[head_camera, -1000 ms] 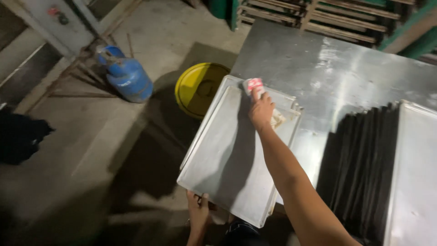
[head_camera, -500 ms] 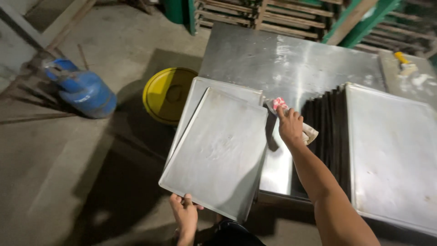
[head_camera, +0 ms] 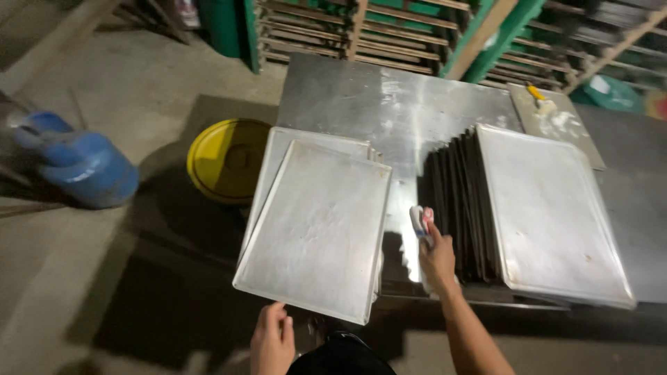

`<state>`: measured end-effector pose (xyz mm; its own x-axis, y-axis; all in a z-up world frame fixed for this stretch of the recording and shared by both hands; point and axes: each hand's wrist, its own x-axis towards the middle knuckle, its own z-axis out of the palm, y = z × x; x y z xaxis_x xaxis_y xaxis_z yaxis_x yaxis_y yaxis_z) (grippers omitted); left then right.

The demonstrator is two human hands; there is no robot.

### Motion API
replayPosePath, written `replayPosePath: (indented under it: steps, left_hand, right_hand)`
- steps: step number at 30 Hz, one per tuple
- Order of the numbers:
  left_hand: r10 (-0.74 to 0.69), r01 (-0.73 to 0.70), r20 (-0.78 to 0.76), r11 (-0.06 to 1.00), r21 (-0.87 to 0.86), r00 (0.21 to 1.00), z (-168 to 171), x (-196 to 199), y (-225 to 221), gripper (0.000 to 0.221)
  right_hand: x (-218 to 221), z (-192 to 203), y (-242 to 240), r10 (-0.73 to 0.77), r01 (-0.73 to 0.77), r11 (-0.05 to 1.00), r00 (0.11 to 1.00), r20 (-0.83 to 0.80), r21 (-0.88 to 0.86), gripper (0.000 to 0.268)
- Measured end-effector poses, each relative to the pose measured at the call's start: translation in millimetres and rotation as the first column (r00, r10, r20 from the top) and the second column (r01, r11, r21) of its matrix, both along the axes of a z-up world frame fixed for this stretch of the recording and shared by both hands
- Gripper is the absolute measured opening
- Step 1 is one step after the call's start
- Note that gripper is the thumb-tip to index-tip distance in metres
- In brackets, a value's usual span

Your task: Cleaning and oiling baking trays with a cloth in a bakery.

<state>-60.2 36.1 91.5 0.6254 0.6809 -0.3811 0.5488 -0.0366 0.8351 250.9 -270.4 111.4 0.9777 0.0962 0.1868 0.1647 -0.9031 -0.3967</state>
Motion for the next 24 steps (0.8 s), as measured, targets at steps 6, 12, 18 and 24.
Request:
replayPosePath:
  steps: [6,12,18,24]
  left_hand:
    - [-0.634,0.753,-0.579,0.007,0.658,0.512,49.4,53.1,21.3,0.092]
    - [-0.797,0.707,-0.286,0.233,0.667,0.532,58.8,67.7,16.7,0.086]
    - [-0.657,0.298,0.55,0.739,0.604,0.515,62.1,70.1,2.0,0.056]
    - [-0.067,0.146,0.586,0.985,-0.089,0.808,-18.9,77.7,3.1,0.054]
  right_hand:
    - [-64.1,26.0,-9.3,-0.103,0.159,0.939,0.976,-0.19,0.304,0.062]
    - [-100.5,65.6,-8.4,-0.117,0.146,0.881,0.989,-0.092,0.45,0.059]
    - [-129.6,131.1,58.8,-0.124,0.133,0.732,0.99,-0.061,0.668,0.051]
    - [-184.6,142.9,171.6,0.348,-0.198,0.868,0.896,-0.274,0.456,0.031]
